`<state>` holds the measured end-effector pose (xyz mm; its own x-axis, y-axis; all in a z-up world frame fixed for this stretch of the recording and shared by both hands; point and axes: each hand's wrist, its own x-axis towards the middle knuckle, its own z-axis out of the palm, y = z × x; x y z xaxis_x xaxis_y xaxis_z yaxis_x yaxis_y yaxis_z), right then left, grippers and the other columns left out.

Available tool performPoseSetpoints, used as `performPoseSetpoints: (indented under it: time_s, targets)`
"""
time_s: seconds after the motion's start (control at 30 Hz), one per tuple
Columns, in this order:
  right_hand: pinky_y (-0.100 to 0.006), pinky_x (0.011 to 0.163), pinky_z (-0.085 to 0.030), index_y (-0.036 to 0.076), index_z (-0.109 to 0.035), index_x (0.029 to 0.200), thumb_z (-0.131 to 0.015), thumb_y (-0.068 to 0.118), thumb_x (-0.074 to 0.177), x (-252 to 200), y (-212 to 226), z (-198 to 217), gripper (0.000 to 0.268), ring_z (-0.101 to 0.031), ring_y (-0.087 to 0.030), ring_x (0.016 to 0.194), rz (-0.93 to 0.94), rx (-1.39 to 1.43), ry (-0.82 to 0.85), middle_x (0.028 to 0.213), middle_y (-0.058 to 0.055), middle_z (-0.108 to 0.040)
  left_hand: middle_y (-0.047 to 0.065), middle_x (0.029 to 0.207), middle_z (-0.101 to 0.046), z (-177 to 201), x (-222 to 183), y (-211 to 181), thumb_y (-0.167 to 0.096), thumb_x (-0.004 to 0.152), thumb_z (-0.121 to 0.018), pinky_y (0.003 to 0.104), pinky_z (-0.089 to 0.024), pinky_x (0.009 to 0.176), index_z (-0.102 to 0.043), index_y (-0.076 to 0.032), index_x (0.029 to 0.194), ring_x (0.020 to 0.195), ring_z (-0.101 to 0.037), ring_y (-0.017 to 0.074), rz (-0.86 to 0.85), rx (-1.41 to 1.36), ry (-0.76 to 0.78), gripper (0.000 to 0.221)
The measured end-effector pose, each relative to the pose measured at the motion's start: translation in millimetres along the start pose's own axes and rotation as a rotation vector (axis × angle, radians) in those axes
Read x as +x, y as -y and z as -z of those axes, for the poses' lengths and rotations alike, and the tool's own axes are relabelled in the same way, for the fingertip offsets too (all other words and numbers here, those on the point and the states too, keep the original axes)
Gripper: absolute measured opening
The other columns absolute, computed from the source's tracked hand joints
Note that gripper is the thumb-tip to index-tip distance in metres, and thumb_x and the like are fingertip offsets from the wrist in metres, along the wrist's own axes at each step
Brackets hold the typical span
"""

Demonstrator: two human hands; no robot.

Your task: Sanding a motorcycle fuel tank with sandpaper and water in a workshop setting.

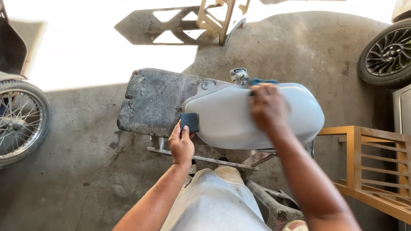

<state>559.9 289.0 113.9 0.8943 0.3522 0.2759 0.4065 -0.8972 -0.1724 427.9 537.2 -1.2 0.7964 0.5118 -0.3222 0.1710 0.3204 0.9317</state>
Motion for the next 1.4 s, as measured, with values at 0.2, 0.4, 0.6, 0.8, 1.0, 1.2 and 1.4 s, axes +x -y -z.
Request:
performPoseSetpoints:
  time_s: [0.2,0.4,0.6,0.8,1.0,1.2,1.4]
  targets:
    - [-0.048,0.122,-0.023,0.004,-0.057,0.140,-0.051,0.019,0.098,18,151,-47,0.045,-0.041,-0.037,0.144,0.224,0.027,0.288,0.148,-0.019,-0.051,0.005,0.109,-0.071,12,12,0,-0.011,0.102,-0.053,0.028,-0.060,0.074,-0.066,-0.006,0.131,0.088,-0.067,0.0116,0.211,-0.348,-0.024,0.032]
    - [-0.048,0.121,-0.028,0.013,-0.066,0.133,-0.048,0.012,0.098,-1,92,-11,0.040,-0.044,-0.034,0.143,0.293,0.114,0.250,0.147,-0.015,-0.056,0.006,0.110,-0.073,40,21,-19,-0.010,0.103,-0.058,0.027,-0.056,0.085,-0.069,-0.004,0.130,0.095,-0.067,0.0146,-0.146,0.089,-0.212,0.030]
    - [-0.048,0.111,-0.042,0.007,-0.068,0.129,-0.060,0.014,0.102,-33,-66,65,0.029,-0.056,-0.037,0.131,-0.084,-0.021,-0.014,0.138,-0.015,-0.064,0.014,0.129,-0.071,6,39,-88,-0.005,0.105,-0.059,0.037,-0.054,0.105,-0.067,-0.003,0.131,0.118,-0.068,0.0274,-0.885,0.695,-0.045,0.027]
    - [-0.047,0.114,-0.044,0.009,-0.069,0.129,-0.062,0.011,0.100,-45,-79,57,0.030,-0.056,-0.034,0.132,-0.055,0.034,-0.173,0.138,-0.011,-0.065,0.010,0.112,-0.073,-95,34,-72,-0.014,0.093,-0.070,0.042,-0.051,0.093,-0.073,-0.009,0.112,0.104,-0.067,0.0256,-0.799,1.188,0.104,0.021]
    - [-0.048,0.112,-0.044,0.009,-0.069,0.126,-0.063,0.009,0.095,-38,-87,69,0.032,-0.057,-0.034,0.131,0.066,0.103,-0.125,0.138,-0.011,-0.065,0.007,0.106,-0.074,-204,-1,-82,-0.019,0.088,-0.067,0.045,-0.044,0.093,-0.075,-0.010,0.105,0.104,-0.067,0.0283,-0.904,1.056,0.250,0.021]
    - [-0.048,0.109,-0.045,0.010,-0.069,0.125,-0.065,0.010,0.093,-36,-101,68,0.032,-0.058,-0.034,0.128,0.118,0.170,-0.121,0.135,-0.010,-0.066,0.007,0.109,-0.075,-119,38,-69,-0.014,0.094,-0.067,0.047,-0.043,0.095,-0.076,-0.010,0.107,0.103,-0.068,0.0251,-0.907,1.109,0.053,0.017]
    - [-0.047,0.110,-0.044,0.010,-0.069,0.127,-0.064,0.010,0.093,-27,-104,67,0.034,-0.058,-0.034,0.128,0.197,0.238,-0.092,0.135,-0.010,-0.066,0.007,0.104,-0.075,-192,21,-71,-0.015,0.090,-0.067,0.045,-0.043,0.094,-0.077,-0.011,0.099,0.103,-0.067,0.0262,-0.869,1.151,0.064,0.014]
